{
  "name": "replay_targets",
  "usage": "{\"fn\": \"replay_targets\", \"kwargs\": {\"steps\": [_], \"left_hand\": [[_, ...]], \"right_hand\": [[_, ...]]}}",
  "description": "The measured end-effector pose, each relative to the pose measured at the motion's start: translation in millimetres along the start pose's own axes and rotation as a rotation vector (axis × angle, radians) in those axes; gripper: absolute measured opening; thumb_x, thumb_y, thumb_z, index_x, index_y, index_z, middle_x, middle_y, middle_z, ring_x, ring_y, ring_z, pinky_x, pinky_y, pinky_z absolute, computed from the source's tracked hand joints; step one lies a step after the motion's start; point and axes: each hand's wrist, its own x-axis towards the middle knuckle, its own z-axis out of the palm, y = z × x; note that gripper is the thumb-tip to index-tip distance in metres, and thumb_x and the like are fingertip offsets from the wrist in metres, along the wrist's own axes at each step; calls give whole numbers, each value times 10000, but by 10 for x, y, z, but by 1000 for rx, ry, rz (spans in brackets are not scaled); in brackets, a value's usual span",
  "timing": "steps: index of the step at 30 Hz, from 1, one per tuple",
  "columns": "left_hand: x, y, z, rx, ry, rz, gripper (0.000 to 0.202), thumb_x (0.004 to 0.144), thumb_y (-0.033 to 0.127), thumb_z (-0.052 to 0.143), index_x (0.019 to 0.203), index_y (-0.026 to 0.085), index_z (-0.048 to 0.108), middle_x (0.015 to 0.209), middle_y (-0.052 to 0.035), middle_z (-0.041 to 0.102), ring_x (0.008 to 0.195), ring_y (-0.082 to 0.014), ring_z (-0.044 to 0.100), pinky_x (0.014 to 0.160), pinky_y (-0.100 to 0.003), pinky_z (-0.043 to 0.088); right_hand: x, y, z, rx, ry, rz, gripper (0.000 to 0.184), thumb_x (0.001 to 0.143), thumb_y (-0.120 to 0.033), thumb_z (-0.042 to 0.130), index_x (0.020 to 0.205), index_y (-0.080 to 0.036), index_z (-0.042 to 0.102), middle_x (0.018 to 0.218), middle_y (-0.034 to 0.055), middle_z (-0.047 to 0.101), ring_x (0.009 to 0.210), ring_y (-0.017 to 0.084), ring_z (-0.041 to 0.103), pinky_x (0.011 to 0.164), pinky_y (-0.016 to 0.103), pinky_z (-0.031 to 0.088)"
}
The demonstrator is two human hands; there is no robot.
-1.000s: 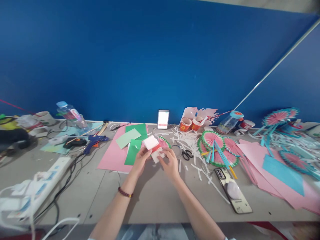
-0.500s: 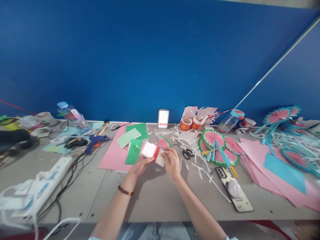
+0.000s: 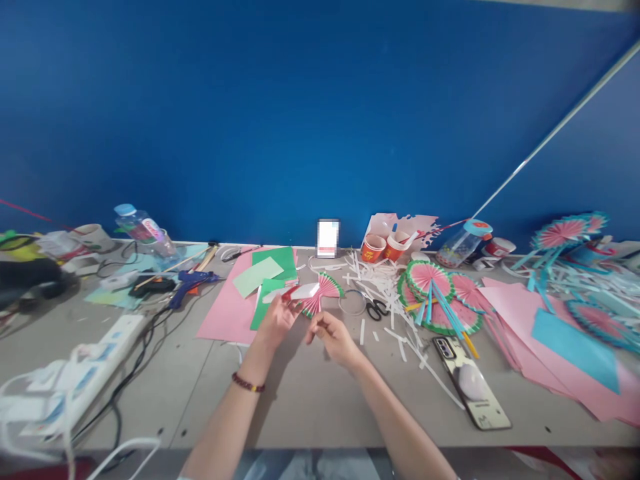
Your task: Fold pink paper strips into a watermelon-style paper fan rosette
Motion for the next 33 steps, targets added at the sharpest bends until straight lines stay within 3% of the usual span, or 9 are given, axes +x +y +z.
{"fn": "replay_targets", "kwargs": {"steps": [6,9,12,17,20,22,27,30,33], "left_hand": [[-104,136,37,-52,-170,-100,507,682,575,613,943,144,657,962,-108,688,985,-286,616,850,-398,481],[-164,147,97,95,-225,-114,390,652,449,684,894,144,656,917,-100,685,914,-282,632,773,-367,491],[-187,118,142,276,-148,-104,310,646,359,724,869,155,657,886,-70,677,876,-241,635,773,-320,478],[-73,17,86,361,112,-64,330,590,345,784,822,158,645,764,-40,664,752,-198,634,689,-301,490],[2,-33,59,291,175,26,330,568,343,806,757,140,628,755,-41,660,756,-189,634,758,-344,508],[22,-44,60,241,212,97,321,585,318,804,792,142,633,820,-41,668,813,-180,640,850,-370,495],[39,4,20,103,259,167,213,702,346,728,790,172,643,833,-40,673,819,-162,649,955,-383,460],[51,55,-30,-19,206,54,305,754,463,642,816,164,649,881,-63,679,864,-180,651,947,-376,469],[23,98,-31,-63,71,-101,440,737,512,607,941,126,657,948,-98,684,914,-213,643,886,-362,490]], "right_hand": [[83,178,-257,-504,325,1,195,823,-238,458,844,-204,648,719,41,685,676,195,640,686,321,499],[99,179,-376,-486,461,-29,284,839,-261,447,1013,-202,663,903,81,716,848,236,670,788,375,504],[109,111,-437,-238,577,-31,380,832,-338,519,1168,-181,599,1062,115,690,1007,258,641,921,440,465],[103,-77,-478,429,489,-57,429,778,-393,614,1168,-217,582,1074,93,676,1020,232,629,971,455,451],[54,-159,-467,607,400,-40,302,764,-402,646,1024,-250,629,821,12,666,796,158,634,946,411,468],[15,-184,-436,617,261,-8,217,755,-394,670,915,-249,642,645,-33,597,639,121,582,876,369,493],[-26,-153,-307,168,-99,189,215,797,-383,611,805,-183,688,649,8,636,541,108,537,592,252,471],[-3,-60,-255,-265,-89,231,222,822,-319,540,831,-183,715,704,30,679,557,126,564,562,241,446],[36,61,-278,-605,13,130,239,777,-189,523,899,-195,728,762,45,711,659,165,619,652,259,461]]}}
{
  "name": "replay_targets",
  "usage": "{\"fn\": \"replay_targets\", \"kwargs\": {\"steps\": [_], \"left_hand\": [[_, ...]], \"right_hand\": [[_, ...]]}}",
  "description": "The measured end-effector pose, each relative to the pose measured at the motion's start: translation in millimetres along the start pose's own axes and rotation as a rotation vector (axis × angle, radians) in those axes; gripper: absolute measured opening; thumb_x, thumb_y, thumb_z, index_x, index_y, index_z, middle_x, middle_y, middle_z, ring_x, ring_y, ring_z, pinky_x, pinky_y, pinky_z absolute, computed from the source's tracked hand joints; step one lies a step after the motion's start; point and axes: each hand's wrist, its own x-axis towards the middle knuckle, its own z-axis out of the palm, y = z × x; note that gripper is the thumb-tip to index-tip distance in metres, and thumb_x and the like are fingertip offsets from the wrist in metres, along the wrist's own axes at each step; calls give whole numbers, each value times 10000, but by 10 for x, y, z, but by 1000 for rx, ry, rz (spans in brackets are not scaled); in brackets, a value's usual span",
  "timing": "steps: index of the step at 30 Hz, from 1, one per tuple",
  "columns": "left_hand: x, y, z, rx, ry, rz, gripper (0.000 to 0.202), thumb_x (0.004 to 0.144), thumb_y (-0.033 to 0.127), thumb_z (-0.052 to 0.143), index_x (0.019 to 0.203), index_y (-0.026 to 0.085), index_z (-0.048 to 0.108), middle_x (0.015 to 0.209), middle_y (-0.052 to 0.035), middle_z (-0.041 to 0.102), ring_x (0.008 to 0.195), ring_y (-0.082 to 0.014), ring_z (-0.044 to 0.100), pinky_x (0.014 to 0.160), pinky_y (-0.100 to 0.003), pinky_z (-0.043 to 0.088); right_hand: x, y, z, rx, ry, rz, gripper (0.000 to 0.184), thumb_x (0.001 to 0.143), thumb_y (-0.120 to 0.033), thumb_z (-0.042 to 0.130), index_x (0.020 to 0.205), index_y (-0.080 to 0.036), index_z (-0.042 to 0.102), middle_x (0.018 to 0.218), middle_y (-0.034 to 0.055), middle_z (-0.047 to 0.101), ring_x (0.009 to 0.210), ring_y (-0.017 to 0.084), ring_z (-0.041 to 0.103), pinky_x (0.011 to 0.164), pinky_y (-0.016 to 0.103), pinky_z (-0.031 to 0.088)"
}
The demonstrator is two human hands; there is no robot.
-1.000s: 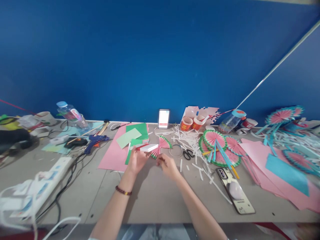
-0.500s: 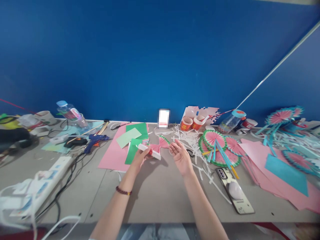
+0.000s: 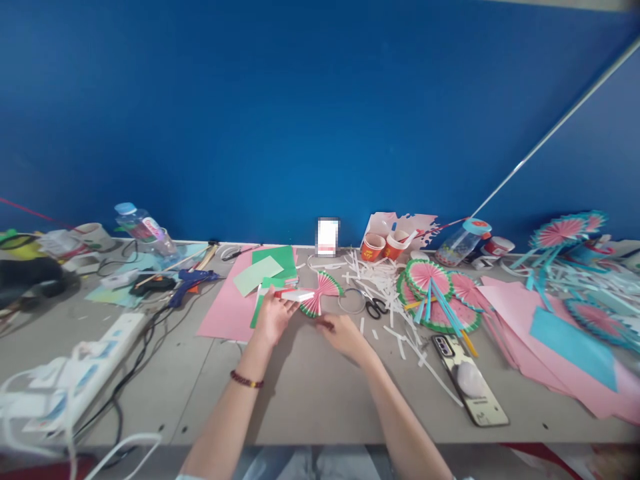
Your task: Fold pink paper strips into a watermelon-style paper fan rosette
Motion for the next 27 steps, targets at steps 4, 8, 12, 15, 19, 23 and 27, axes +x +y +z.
{"fn": "replay_targets", "kwargs": {"steps": [4,8,12,15,19,23,27], "left_hand": [[-93,6,42,51,-148,-5,492,675,409,651,1064,108,642,915,-89,695,857,-226,641,779,-324,497],[-124,-42,39,131,-192,-71,529,623,276,626,1127,113,627,928,-86,695,828,-233,641,705,-308,495],[-151,-76,55,317,-122,-76,656,597,193,647,1247,176,553,1019,-63,686,894,-231,638,690,-278,499],[-216,-61,99,478,-164,-102,785,600,189,735,1335,247,465,1136,-56,654,1020,-254,611,811,-330,506],[-256,-44,106,588,-254,-87,812,577,231,807,1322,242,483,1242,-75,609,1161,-280,544,1010,-425,410],[-224,-38,64,673,-131,-72,724,528,281,841,1198,173,589,1217,-115,628,1194,-305,525,1051,-433,379],[-260,27,92,745,-119,-113,724,466,265,868,1135,149,620,1160,-129,660,1150,-327,556,1003,-435,428]], "right_hand": [[66,143,-36,21,251,45,366,760,-174,500,1081,-179,675,934,85,722,779,203,666,742,305,502],[96,177,-102,356,445,78,347,791,-288,533,1090,-163,659,1068,115,694,951,233,663,861,374,506],[111,113,-149,663,556,48,351,772,-399,605,1027,-169,676,1033,107,702,946,240,667,864,410,517],[118,77,-183,850,584,25,343,740,-426,642,974,-181,695,1026,100,704,924,240,671,844,414,528],[105,85,-229,934,625,15,266,749,-376,626,909,-181,713,1025,95,707,919,233,667,861,412,515],[84,99,-257,928,670,2,237,770,-345,605,890,-178,722,985,91,716,900,223,660,845,401,514],[77,97,-247,882,693,-7,262,787,-366,599,917,-175,722,993,94,714,894,221,656,841,396,512]]}}
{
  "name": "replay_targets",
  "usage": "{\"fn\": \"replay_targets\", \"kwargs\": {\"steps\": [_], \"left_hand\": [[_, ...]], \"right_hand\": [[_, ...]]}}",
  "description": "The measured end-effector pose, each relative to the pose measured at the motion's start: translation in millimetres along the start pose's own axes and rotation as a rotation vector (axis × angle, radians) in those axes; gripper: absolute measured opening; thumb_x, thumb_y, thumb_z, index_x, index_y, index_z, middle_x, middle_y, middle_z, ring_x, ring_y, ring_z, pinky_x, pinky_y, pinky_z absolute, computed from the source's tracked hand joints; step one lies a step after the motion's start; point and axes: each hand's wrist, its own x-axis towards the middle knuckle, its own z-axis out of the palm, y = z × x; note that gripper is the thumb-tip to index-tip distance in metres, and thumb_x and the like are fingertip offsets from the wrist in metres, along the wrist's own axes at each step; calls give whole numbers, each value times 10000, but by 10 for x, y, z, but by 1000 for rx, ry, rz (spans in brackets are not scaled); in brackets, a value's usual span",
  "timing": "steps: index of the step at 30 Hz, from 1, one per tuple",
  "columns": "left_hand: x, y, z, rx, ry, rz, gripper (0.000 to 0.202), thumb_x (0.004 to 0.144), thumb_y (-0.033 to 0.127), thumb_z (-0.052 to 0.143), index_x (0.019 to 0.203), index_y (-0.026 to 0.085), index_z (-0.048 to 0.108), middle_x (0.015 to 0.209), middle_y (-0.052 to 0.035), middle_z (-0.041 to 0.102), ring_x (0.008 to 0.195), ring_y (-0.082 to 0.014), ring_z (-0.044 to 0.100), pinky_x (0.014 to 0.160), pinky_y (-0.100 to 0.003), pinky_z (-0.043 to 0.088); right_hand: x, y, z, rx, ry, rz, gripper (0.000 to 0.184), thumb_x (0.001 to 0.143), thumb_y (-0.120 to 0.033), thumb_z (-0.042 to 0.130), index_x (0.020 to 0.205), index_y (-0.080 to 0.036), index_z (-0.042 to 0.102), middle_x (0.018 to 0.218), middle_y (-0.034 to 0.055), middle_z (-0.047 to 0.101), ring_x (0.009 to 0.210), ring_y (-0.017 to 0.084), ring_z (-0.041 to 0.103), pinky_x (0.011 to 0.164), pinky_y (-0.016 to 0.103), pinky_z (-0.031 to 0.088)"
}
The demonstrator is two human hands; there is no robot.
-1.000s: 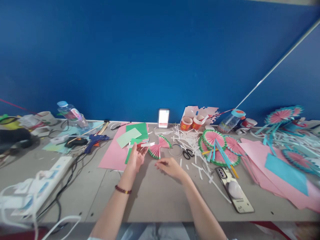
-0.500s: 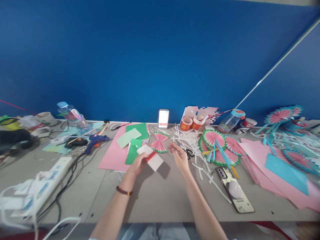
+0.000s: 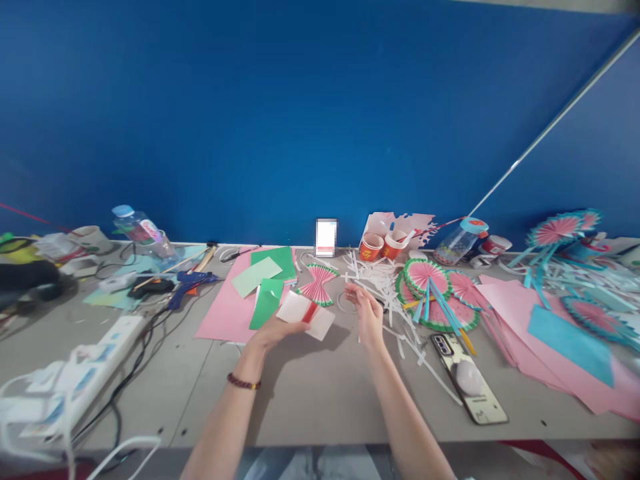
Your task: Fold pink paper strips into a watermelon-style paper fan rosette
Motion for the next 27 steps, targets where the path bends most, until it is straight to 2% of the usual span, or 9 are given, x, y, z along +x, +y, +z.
{"fn": "replay_targets", "kwargs": {"steps": [4,9,15,19,23,26,27], "left_hand": [[-66,62,27,72,-88,-3,687,486,241,858,1132,189,630,1116,-92,685,1109,-304,585,976,-423,453],[-11,-20,44,95,-20,13,572,511,227,846,1056,191,673,1066,-105,700,1050,-301,613,934,-421,474],[132,-148,23,-101,162,42,518,492,168,851,984,174,690,983,-125,711,944,-290,644,848,-398,499],[182,-155,40,-57,354,132,481,515,218,844,964,154,685,904,-112,712,870,-280,650,797,-398,513],[209,-148,40,18,475,226,443,551,265,816,950,133,675,867,-89,705,884,-284,643,781,-376,522],[230,-175,38,-48,553,312,437,584,274,792,971,131,647,919,-82,698,922,-279,636,787,-342,523],[238,-189,40,-100,544,335,458,595,272,785,1004,142,627,953,-81,693,960,-276,628,808,-334,520]], "right_hand": [[-22,-2,19,-42,-4,-18,286,788,-394,605,934,-177,719,1008,92,711,889,221,659,846,395,508],[-43,-30,32,-79,-3,-60,286,800,-397,596,938,-175,713,984,87,714,879,214,653,842,388,502],[-50,-39,34,-43,10,-74,270,785,-391,602,904,-169,699,941,91,708,822,207,646,802,386,504],[-92,-115,71,-126,24,-107,229,789,-384,601,852,-182,688,877,58,696,758,173,620,768,338,488],[-136,-216,74,-293,19,-114,243,798,-397,578,770,-170,660,757,46,657,660,150,560,646,286,457],[-189,-294,8,-353,-12,-95,249,796,-398,576,716,-169,630,682,26,613,604,133,513,585,264,418],[-218,-320,-24,-355,-41,-87,252,799,-398,572,705,-170,622,671,20,603,590,127,502,580,261,412]]}}
